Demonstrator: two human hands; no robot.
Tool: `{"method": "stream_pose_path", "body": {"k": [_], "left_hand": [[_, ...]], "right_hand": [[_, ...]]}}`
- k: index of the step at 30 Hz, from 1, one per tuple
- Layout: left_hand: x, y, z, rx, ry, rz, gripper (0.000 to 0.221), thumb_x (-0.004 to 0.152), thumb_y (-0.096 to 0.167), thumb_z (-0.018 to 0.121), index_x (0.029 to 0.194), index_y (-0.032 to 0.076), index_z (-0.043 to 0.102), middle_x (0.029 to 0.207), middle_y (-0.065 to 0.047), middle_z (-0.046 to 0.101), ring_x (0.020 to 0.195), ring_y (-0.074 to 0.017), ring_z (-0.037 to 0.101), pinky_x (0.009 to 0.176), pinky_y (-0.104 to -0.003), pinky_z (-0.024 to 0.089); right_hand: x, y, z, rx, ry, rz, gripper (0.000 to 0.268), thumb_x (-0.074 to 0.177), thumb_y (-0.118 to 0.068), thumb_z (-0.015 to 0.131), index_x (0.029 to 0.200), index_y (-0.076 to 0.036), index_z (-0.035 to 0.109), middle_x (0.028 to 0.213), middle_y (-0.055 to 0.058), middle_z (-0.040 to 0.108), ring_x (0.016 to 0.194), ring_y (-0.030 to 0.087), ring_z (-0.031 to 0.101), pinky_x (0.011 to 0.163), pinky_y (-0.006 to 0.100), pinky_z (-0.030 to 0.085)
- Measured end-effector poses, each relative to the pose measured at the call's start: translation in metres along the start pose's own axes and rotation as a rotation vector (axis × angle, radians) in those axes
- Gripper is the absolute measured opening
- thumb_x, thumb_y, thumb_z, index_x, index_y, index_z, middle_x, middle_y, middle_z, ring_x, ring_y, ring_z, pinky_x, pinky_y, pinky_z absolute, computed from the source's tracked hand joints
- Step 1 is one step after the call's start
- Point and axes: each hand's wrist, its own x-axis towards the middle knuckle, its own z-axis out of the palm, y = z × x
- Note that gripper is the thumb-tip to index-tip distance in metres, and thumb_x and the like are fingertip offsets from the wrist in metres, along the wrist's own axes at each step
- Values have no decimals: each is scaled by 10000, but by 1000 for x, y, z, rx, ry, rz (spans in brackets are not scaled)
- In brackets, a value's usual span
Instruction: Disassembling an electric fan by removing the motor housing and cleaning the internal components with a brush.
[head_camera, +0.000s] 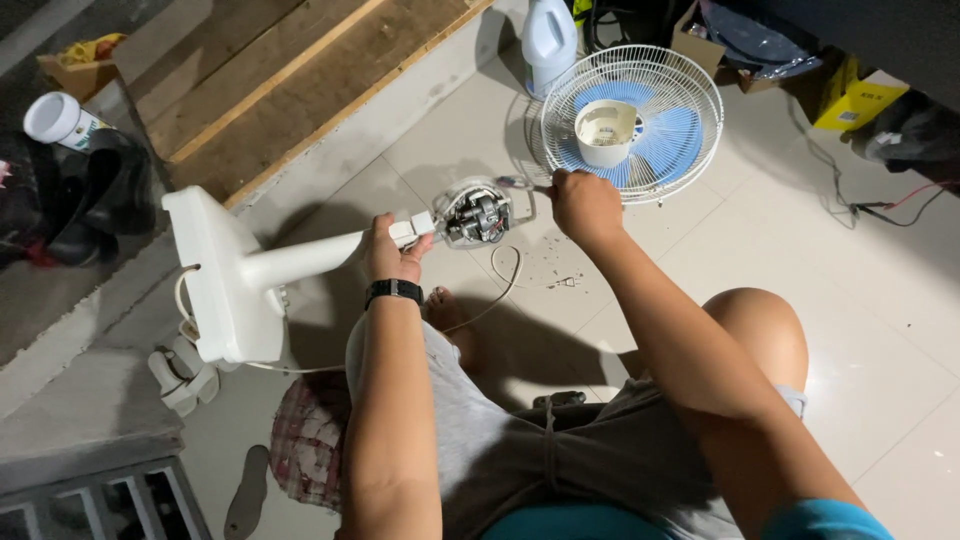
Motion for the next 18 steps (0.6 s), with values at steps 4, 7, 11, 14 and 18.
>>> {"method": "stream_pose_path", "body": {"k": [4,7,11,14,18], "left_hand": [[15,-2,-10,6,56,-11,645,998,224,893,1494,30,529,1509,-291,479,1472,-650,542,1107,-862,566],[22,-4,-16,40,39,-29,673,1019,280,882,1527,30,519,1524,-258,479,1498,-602,547,1135,-819,576],[23,-6,-17,38,32,-5,664,1009,296,897,1515,46,547,1523,-305,501,1467,-641,559,1117,-841,582],[3,2,-7,39,59,22,655,1010,283,877,1524,23,564,1527,-309,521,1456,-634,574,1094,-823,604],[12,-1,-8,0,106,49,640,1025,277,844,1514,-32,570,1512,-288,532,1457,-638,575,1074,-802,641]], "right_hand": [[9,22,14,14,-14,85,259,1099,-340,748,1197,-146,889,923,196,836,897,525,853,785,651,703],[8,12,6,-60,-4,82,267,1114,-365,723,1206,-182,895,917,159,822,878,480,859,772,623,706],[10,2,21,-16,-32,79,276,1125,-343,709,1167,-142,894,919,201,838,907,504,861,798,655,699],[15,20,12,6,-32,101,283,1132,-325,705,1170,-122,899,931,234,846,922,536,857,806,663,697],[16,46,-14,-48,48,184,279,1127,-391,715,1153,-178,892,887,204,836,862,527,853,751,651,698]]}}
